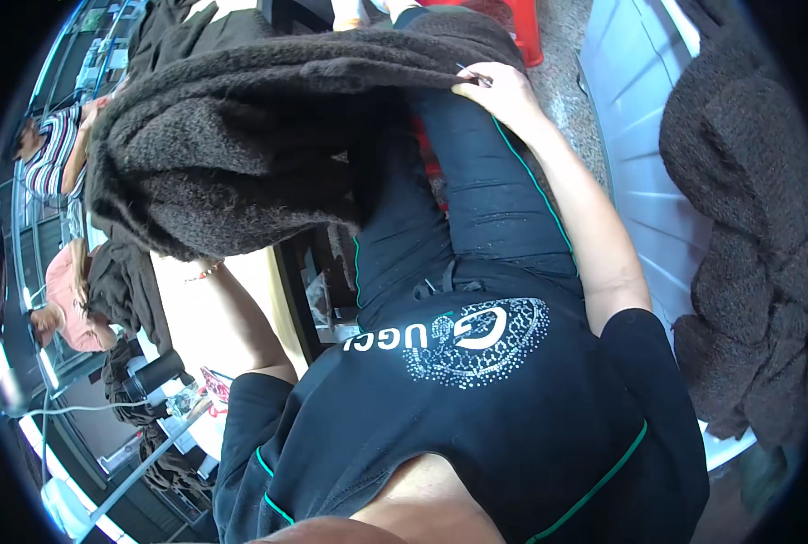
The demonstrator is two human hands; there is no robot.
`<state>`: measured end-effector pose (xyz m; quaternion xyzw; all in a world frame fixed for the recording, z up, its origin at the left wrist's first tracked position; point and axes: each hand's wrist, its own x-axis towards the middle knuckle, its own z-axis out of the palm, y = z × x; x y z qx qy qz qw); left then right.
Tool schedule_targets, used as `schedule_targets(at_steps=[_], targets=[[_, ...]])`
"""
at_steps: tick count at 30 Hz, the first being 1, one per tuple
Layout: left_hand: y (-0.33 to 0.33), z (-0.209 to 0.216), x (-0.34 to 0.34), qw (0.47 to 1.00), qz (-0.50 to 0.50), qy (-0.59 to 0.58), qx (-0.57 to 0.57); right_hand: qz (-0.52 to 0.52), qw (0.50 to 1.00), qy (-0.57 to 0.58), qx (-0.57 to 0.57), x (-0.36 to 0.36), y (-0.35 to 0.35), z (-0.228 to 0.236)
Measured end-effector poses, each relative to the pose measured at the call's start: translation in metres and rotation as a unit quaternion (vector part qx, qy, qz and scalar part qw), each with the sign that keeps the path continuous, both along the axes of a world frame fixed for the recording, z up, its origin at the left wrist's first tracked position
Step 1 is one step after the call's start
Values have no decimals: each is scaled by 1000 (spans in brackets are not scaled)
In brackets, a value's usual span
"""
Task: Inspecting and applying decorative markings to brown fabric pieces in a production environment.
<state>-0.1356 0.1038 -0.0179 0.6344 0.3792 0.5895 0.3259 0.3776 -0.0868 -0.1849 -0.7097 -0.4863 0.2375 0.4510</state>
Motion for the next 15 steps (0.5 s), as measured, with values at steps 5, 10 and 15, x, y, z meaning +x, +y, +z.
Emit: schedule_targets(at_steps=[5, 10, 15], targets=[[-18, -21, 14, 964, 54, 196, 173, 28, 991, -11, 132, 9, -1, 10], [-20, 13, 82, 976, -51, -129, -168, 91, 972, 214, 44, 36, -11, 76], [-3, 53, 138, 656, -434, -405, -465, 79, 975, 161, 129, 64, 1, 178]])
